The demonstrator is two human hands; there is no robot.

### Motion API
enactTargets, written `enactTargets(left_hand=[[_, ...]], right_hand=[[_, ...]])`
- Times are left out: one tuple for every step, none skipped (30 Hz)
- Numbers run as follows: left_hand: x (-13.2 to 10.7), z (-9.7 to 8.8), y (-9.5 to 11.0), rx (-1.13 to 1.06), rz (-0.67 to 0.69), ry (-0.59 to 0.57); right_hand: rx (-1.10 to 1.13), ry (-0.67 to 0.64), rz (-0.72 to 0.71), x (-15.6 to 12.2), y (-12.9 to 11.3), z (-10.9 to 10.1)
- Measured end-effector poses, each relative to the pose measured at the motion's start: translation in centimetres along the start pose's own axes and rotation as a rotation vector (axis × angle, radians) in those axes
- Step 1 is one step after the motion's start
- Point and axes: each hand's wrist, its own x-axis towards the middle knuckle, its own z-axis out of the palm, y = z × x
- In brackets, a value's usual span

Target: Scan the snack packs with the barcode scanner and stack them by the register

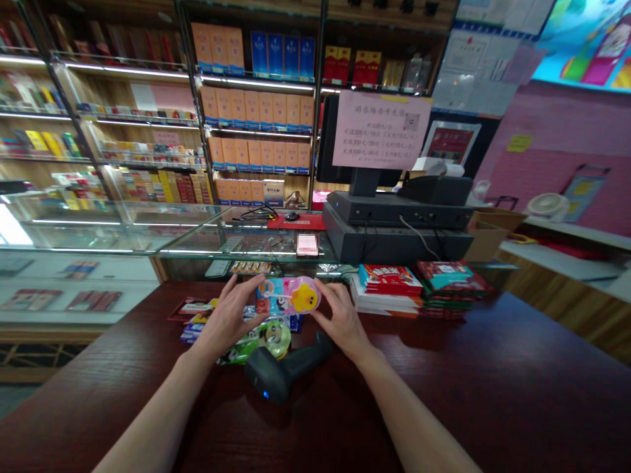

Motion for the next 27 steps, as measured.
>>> enactTargets(left_hand=[[0.0,0.0,0.0,-0.011,-0.004,-0.007],[0.0,0.0,0.1,-0.023,-0.007,-0.013],[-0.1,0.0,0.1,-0.038,-0.008,-0.017],[-0.1,0.0,0.2,-0.055,-0.011,-0.018],[-0.1,0.1,0.3,-0.077,-0.015,-0.020],[-0.1,0.1,0.4,-0.103,-0.024,-0.024],[-0.1,0.1,0.5,-0.134,-0.046,-0.033],[-0.2,0.1,0.6,-0.171,-0.079,-0.046],[-0.2,0.0,0.8,-0.214,-0.122,-0.061],[-0.1,0.0,0.9,-0.263,-0.169,-0.074],[-0.1,-0.1,1.0,-0.316,-0.211,-0.084],[0.0,-0.2,1.1,-0.370,-0.245,-0.085],[0.0,-0.3,1.2,-0.422,-0.268,-0.081],[0.1,-0.4,1.2,-0.465,-0.284,-0.076],[0.2,-0.5,1.3,-0.492,-0.299,-0.075],[0.2,-0.6,1.3,-0.502,-0.316,-0.081],[0.3,-0.6,1.4,-0.495,-0.334,-0.092],[0.4,-0.7,1.4,-0.478,-0.352,-0.105],[0.5,-0.8,1.5,-0.455,-0.366,-0.119],[0.5,-0.8,1.5,-0.434,-0.378,-0.130],[0.6,-0.9,1.6,-0.417,-0.387,-0.138],[0.6,-0.9,1.7,-0.405,-0.394,-0.144],[0.6,-0.9,1.7,-0.396,-0.399,-0.149],[0.6,-0.9,1.8,-0.388,-0.403,-0.152],[0.6,-0.8,1.9,-0.380,-0.407,-0.152],[0.6,-0.8,1.9,-0.373,-0.410,-0.150],[0.6,-0.7,2.0,-0.367,-0.414,-0.148]], right_hand=[[0.001,-0.014,-0.006,0.1,0.1,-0.2],[0.006,-0.031,-0.010,0.1,0.1,-0.4],[0.015,-0.049,-0.012,0.2,0.2,-0.6],[0.027,-0.068,-0.011,0.2,0.3,-0.8],[0.042,-0.084,-0.006,0.2,0.3,-1.0],[0.062,-0.097,0.002,0.2,0.4,-1.1],[0.085,-0.108,0.014,0.2,0.5,-1.3],[0.113,-0.116,0.030,0.2,0.5,-1.3],[0.143,-0.119,0.046,0.2,0.5,-1.4],[0.176,-0.118,0.065,0.2,0.4,-1.4],[0.210,-0.113,0.084,0.3,0.3,-1.4],[0.245,-0.107,0.105,0.3,0.2,-1.4],[0.278,-0.099,0.128,0.4,0.1,-1.4],[0.311,-0.091,0.155,0.5,-0.1,-1.3],[0.343,-0.084,0.183,0.6,-0.2,-1.3],[0.376,-0.075,0.212,0.6,-0.3,-1.2],[0.408,-0.067,0.240,0.7,-0.3,-1.1],[0.436,-0.059,0.264,0.7,-0.3,-1.0],[0.457,-0.050,0.284,0.7,-0.3,-0.9],[0.470,-0.043,0.299,0.7,-0.2,-0.8],[0.474,-0.034,0.311,0.6,0.0,-0.7],[0.467,-0.026,0.322,0.6,0.1,-0.6],[0.454,-0.017,0.334,0.5,0.1,-0.5],[0.439,-0.006,0.348,0.5,0.2,-0.4],[0.423,0.002,0.362,0.5,0.2,-0.4],[0.408,0.009,0.373,0.4,0.1,-0.4],[0.396,0.014,0.382,0.4,-0.1,-0.4]])
